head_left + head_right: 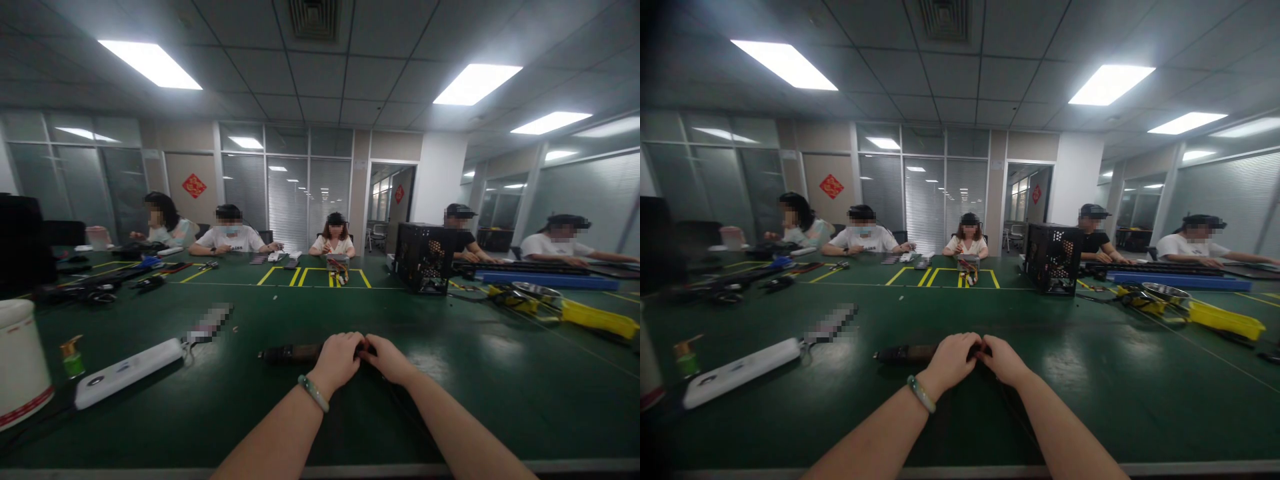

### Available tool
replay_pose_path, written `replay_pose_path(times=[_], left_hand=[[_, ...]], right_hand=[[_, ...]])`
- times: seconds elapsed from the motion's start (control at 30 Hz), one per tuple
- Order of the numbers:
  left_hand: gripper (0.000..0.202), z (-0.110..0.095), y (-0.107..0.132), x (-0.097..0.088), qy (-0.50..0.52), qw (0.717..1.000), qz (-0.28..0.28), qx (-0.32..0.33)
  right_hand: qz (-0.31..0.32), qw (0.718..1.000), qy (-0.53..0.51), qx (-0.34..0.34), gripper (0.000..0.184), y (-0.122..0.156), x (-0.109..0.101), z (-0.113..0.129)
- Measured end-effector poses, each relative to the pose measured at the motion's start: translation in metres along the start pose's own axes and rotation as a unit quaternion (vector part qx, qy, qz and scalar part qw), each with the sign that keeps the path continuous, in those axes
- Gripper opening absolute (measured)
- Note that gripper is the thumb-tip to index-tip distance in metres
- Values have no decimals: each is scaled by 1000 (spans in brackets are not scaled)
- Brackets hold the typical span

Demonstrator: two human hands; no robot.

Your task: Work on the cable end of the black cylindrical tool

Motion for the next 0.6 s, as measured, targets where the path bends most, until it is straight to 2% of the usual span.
replay_pose_path(times=[0.23, 0.4, 0.5, 0.6], left_hand=[[24, 0, 1, -3, -8, 1000, 3, 13], [28, -1, 3, -10, 12, 999, -48, 20], [33, 0, 4, -17, 23, 996, -88, 22], [36, 2, 6, -20, 34, 994, -101, 16]], right_hand=[[11, 1000, 6, -25, 7, 6, 1, 10], [-3, 999, 34, -26, 6, 8, -4, 16], [-15, 998, 56, 18, 10, 9, -22, 10], [-38, 996, 51, 68, 12, 23, -59, -14]])
Point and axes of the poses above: each hand's wrist, its own y-axis away from the middle knuckle, its own x-axis out of the palm, z = x × y, the point moved 1 cm from there along -y, towards the middle knuckle, and after that the axes turned 13 degrees about -y, right-handed, at the moved point
